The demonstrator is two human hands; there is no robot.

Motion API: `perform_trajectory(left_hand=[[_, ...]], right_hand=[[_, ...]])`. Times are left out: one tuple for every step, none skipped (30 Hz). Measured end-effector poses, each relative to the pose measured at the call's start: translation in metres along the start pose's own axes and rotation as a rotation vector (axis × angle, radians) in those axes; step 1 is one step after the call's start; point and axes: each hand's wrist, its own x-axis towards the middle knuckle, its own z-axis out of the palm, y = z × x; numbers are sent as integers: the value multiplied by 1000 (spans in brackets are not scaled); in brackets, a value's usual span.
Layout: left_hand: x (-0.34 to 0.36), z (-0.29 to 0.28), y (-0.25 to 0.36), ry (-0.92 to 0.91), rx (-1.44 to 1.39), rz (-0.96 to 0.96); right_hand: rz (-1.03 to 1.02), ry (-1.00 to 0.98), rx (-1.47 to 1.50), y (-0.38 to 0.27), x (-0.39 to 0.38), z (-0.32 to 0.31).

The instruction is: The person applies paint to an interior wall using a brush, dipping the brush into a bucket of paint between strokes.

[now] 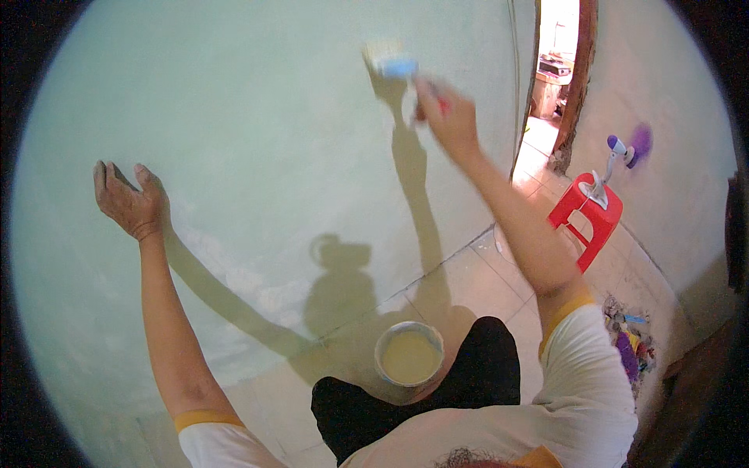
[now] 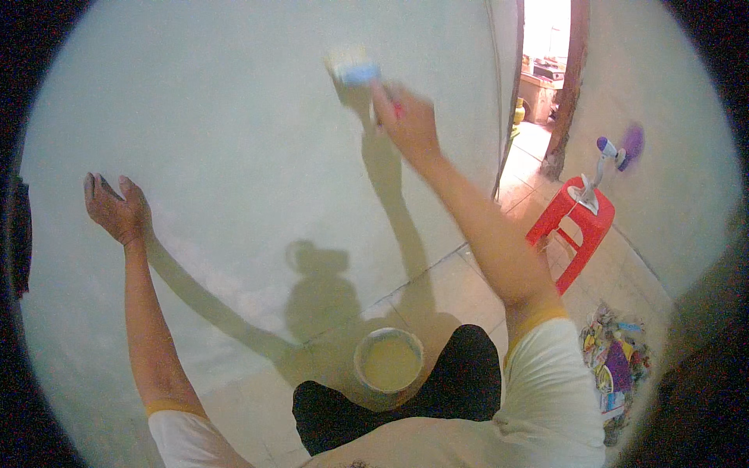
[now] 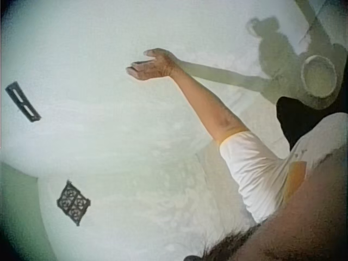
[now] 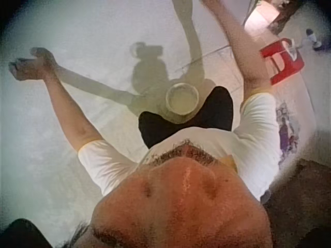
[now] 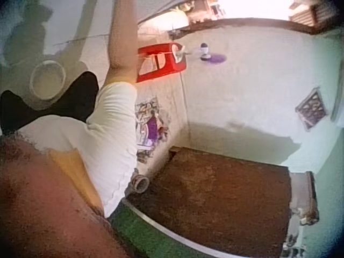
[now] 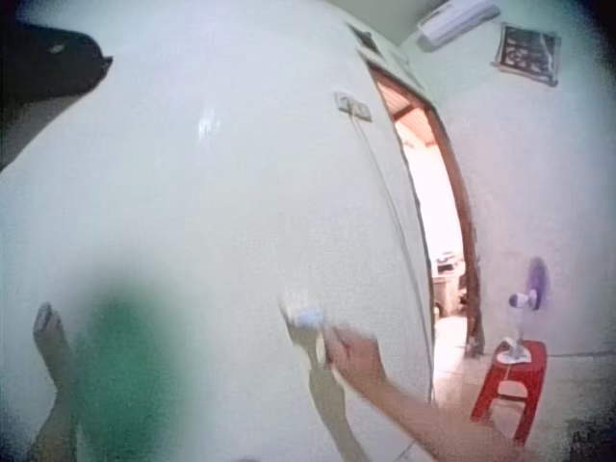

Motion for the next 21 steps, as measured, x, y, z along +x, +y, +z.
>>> perform_trajectory(left_hand=[[1,0,0,-4,1,-16],[2,-2,0,-12,3,-29],[3,-1,0,-20,4,-42],[5,-2,0,-18,5,-49],[4,0,2,-19,1,-56],[2,1,3,-24,-2,-58],[1,1,2,-19,-4,-52],[0,1,2,-15,-7,-47],[0,1,2,-7,-11,-42],[-1,1,3,-9,-4,-43],[-2,1,5,-10,-2,-44],[0,0,5,-9,5,-41],[2,0,4,-16,-2,-41],[0,2,0,-28,-6,-41],[0,1,-5,-37,-7,-40],[1,2,-7,-41,1,-39],[0,5,-6,-42,3,-42],[1,7,-5,-43,4,-43],[0,6,-3,-43,20,-48],[0,3,0,-43,39,-52],[-1,1,1,-43,57,-56]], right_hand=[[-15,-47,24,18,-42,5],[44,-82,24,30,-82,9],[129,-110,101,38,-123,13],[165,-158,92,49,-159,16],[206,-207,78,60,-188,17],[313,-267,109,65,-211,15],[416,-323,142,66,-227,15],[519,-378,173,69,-238,14],[471,-413,118,70,-232,14],[426,-449,64,69,-215,14],[382,-482,9,69,-195,13],[165,-467,-133,71,-168,16],[-55,-448,-272,71,-134,19],[255,-444,-201,50,-97,23],[105,-457,-222,24,-59,19],[51,-388,-207,10,-27,15],[-3,-316,-202,-3,4,7],[-57,-246,-199,-17,36,1],[-19,-163,-133,-39,54,-6],[-26,-105,-12,-64,64,-14],[-32,-47,108,-87,70,-21]])
